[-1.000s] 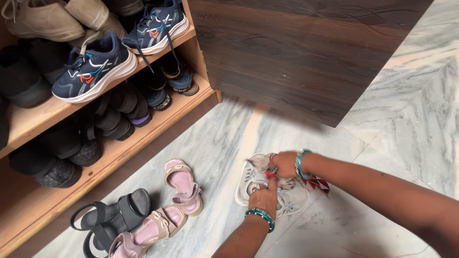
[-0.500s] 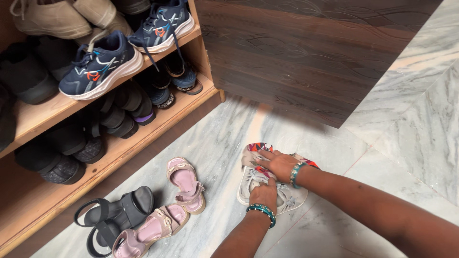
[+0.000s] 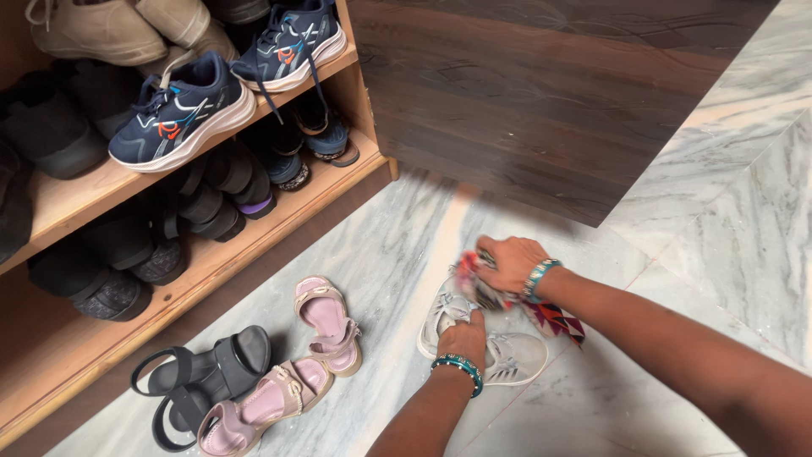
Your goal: The person sits on the floor and wipes several pairs of shoes with a cloth, including pink sandals, white sneakers, and black sandals. They place the cleaned shoes back on the wooden shoe rack.
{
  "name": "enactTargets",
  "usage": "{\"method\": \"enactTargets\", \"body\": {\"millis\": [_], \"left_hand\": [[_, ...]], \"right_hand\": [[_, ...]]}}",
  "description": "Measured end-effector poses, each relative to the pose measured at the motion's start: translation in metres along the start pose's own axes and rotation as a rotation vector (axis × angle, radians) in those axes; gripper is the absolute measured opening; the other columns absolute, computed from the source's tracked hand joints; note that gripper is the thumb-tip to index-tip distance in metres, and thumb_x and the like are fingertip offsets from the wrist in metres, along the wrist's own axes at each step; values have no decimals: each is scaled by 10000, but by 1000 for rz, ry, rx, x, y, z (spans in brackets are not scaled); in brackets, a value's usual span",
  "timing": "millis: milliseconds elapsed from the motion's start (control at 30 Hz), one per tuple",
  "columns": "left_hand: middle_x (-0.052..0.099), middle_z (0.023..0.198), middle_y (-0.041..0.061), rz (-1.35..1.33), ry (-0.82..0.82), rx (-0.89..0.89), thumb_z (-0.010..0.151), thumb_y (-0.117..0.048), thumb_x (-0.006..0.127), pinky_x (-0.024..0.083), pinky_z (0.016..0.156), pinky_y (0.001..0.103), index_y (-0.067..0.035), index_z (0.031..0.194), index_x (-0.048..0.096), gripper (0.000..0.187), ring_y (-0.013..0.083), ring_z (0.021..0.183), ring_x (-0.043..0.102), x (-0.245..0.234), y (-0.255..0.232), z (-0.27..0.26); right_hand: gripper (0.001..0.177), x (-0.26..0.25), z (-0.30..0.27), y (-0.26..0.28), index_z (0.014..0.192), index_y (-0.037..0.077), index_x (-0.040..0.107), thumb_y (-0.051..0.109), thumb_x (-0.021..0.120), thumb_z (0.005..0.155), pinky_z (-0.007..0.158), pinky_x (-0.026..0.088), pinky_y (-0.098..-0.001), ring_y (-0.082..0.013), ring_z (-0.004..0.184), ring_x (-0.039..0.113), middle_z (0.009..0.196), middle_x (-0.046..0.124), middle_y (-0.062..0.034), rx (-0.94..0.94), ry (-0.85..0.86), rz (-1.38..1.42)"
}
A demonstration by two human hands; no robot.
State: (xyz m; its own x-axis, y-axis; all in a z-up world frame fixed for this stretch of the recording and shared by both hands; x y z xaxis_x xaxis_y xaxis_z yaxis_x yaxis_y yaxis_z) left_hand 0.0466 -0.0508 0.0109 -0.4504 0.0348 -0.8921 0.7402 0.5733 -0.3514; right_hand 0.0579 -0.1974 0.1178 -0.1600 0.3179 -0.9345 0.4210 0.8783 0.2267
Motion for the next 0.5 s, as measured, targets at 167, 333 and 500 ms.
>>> {"method": "enactTargets", "body": {"millis": [167, 333, 500], "left_hand": [[683, 1093, 302, 24, 23, 24, 851, 17, 640, 562, 913, 437, 25, 1264, 495, 438, 411, 1034, 697, -1, 0, -1], [674, 1111, 302, -26, -6, -19, 906, 2, 608, 567, 886, 457, 11, 1256, 508, 364, 424, 1027, 696, -6, 5, 0], [699, 1051, 301, -54, 35, -59, 898, 11, 607, 562, 909, 447, 28, 1248, 501, 366, 413, 1029, 702, -15, 4, 1]], "right_hand": [[540, 33, 10, 25, 1373, 262, 615, 196, 686, 842, 902, 559, -421, -325, 1043, 651, 1199, 622, -165, -277, 3, -89], [509, 75, -2, -2, 1346, 236, 623, 156, 686, 848, 941, 553, -414, -320, 1167, 599, 1364, 550, -128, -261, 59, -223], [402, 71, -16, -53, 1270, 209, 684, 182, 682, 868, 986, 546, -408, -301, 1155, 658, 1239, 670, -139, -60, 209, -367]]}}
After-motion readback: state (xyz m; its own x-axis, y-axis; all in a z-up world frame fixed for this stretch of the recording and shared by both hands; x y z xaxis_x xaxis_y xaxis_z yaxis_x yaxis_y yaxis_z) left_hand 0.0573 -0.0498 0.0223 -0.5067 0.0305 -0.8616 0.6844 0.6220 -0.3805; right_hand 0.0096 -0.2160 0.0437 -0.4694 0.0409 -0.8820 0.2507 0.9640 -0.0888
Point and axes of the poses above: each hand's wrist, its own z-axis towards the middle knuckle, its own x-axis out of the palm, y = z × x, the point moved 5 cm from there along z, towards the middle knuckle
